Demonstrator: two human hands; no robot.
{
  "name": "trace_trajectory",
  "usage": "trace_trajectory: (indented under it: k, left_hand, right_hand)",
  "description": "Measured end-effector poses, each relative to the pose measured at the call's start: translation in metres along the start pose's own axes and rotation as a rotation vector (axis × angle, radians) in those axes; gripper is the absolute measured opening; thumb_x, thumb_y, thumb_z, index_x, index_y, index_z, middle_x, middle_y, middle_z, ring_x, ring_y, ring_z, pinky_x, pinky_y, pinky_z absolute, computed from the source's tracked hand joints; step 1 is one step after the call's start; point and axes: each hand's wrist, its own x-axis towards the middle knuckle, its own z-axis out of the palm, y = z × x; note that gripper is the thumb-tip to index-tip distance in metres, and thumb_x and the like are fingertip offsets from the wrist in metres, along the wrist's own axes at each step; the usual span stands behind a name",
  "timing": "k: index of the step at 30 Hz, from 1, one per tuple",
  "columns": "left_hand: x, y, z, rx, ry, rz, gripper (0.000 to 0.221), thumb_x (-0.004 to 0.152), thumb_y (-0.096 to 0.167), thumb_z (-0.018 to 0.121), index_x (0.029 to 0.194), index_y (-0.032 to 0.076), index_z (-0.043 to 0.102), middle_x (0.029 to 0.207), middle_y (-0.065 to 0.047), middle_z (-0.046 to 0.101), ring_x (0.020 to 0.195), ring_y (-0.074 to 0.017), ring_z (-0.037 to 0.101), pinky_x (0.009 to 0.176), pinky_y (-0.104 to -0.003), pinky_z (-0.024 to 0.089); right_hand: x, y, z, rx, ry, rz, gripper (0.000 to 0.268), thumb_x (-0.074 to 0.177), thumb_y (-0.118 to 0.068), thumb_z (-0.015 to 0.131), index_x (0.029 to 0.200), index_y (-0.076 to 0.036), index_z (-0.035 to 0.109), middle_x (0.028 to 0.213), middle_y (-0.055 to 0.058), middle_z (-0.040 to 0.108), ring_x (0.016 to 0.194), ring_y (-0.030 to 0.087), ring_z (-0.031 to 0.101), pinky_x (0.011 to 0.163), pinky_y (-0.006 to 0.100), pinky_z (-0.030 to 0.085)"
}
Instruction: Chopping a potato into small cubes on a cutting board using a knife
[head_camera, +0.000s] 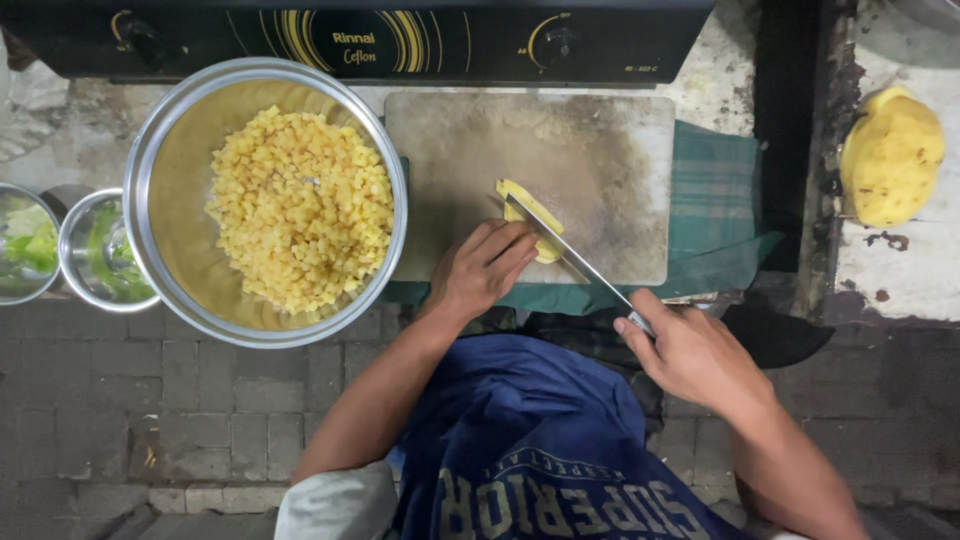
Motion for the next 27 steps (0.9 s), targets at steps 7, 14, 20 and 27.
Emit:
trace_trajectory:
  k: [7, 14, 20, 27]
  left_hand:
    - [-0.004, -0.002, 0.003, 0.015, 0.011, 0.015, 0.006, 0.089, 0.004, 0.070, 0.094, 0.001, 0.070, 0.097, -0.018, 0.065, 0.075, -0.0339, 0.062, 0.072, -0.041, 0.056]
    - [-0.011, -0.004, 0.007, -0.019, 0.032, 0.008, 0.011, 0.089, 0.011, 0.070, 0.092, 0.001, 0.072, 0.095, -0.018, 0.066, 0.075, -0.0334, 0.065, 0.071, -0.041, 0.057]
    - [-0.002, -0.003, 0.004, 0.085, -0.008, 0.155, 0.007, 0.087, 0.006, 0.074, 0.088, -0.001, 0.071, 0.088, -0.016, 0.067, 0.080, -0.0324, 0.067, 0.071, -0.041, 0.058]
    - [-0.001, -0.001, -0.002, 0.024, -0.110, -0.024, 0.013, 0.088, 0.014, 0.074, 0.093, 0.002, 0.075, 0.093, -0.015, 0.070, 0.080, -0.0317, 0.068, 0.072, -0.040, 0.060]
  right_hand:
    - [-0.001, -0.001, -0.003, 0.024, -0.047, -0.010, 0.021, 0.089, -0.039, 0.051, 0.103, -0.023, 0.051, 0.071, 0.024, 0.070, 0.080, 0.049, 0.069, 0.073, 0.057, 0.053]
    - [-0.001, 0.002, -0.002, 0.046, -0.043, -0.020, 0.020, 0.090, -0.039, 0.050, 0.100, -0.021, 0.051, 0.069, 0.024, 0.069, 0.078, 0.048, 0.069, 0.071, 0.057, 0.053]
    - [-0.005, 0.010, -0.014, 0.103, 0.035, -0.009, 0.020, 0.089, -0.039, 0.052, 0.099, -0.021, 0.052, 0.065, 0.026, 0.067, 0.076, 0.049, 0.068, 0.069, 0.058, 0.053]
    - [-0.004, 0.010, -0.020, 0.119, 0.078, -0.086, 0.020, 0.089, -0.042, 0.051, 0.097, -0.023, 0.051, 0.063, 0.023, 0.066, 0.071, 0.047, 0.069, 0.066, 0.055, 0.054]
